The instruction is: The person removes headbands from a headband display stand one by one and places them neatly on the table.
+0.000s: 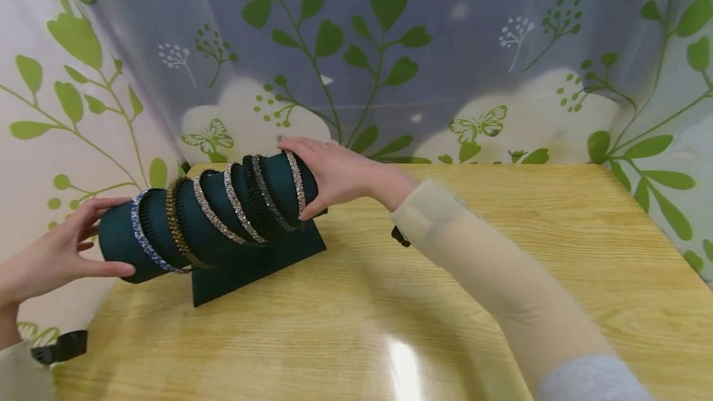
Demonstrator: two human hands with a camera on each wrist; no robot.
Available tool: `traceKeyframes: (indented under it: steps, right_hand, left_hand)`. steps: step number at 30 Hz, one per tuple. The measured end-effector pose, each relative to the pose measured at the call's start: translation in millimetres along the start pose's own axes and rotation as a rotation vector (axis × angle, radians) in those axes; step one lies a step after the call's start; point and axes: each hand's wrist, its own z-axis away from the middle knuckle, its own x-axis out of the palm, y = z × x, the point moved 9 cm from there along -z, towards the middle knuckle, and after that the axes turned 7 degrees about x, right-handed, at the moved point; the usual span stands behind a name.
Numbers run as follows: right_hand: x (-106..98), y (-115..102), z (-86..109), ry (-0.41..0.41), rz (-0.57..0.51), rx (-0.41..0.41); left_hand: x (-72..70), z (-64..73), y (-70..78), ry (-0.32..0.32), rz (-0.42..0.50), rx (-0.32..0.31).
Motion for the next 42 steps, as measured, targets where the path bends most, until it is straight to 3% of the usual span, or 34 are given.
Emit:
traceKeyframes:
  steps: [8, 16, 24, 32, 42]
  right_hand:
    - [7, -1, -4.2, 0.070, -0.112, -0.017]
    - [8, 11, -0.4, 0.110, -0.296, 0.002]
    - [11, 35, 12.0, 0.184, -0.517, 0.057]
    - [25, 65, 21.9, 0.192, -0.742, 0.119]
    - [35, 98, 45.6, 0.269, -0.810, 0.157]
  left_hand:
    - [-0.3, 4.0, -5.0, 0.000, 0.004, -0.027]
    - [0.3, 5.1, -4.3, 0.014, 0.023, 0.014]
    - [1.5, 0.6, 1.3, -0.004, 0.012, 0.024]
    - [1.3, 0.5, -1.6, -0.007, 0.011, -0.012]
    - [1.2, 1.2, -10.1, -0.012, -0.003, -0.018]
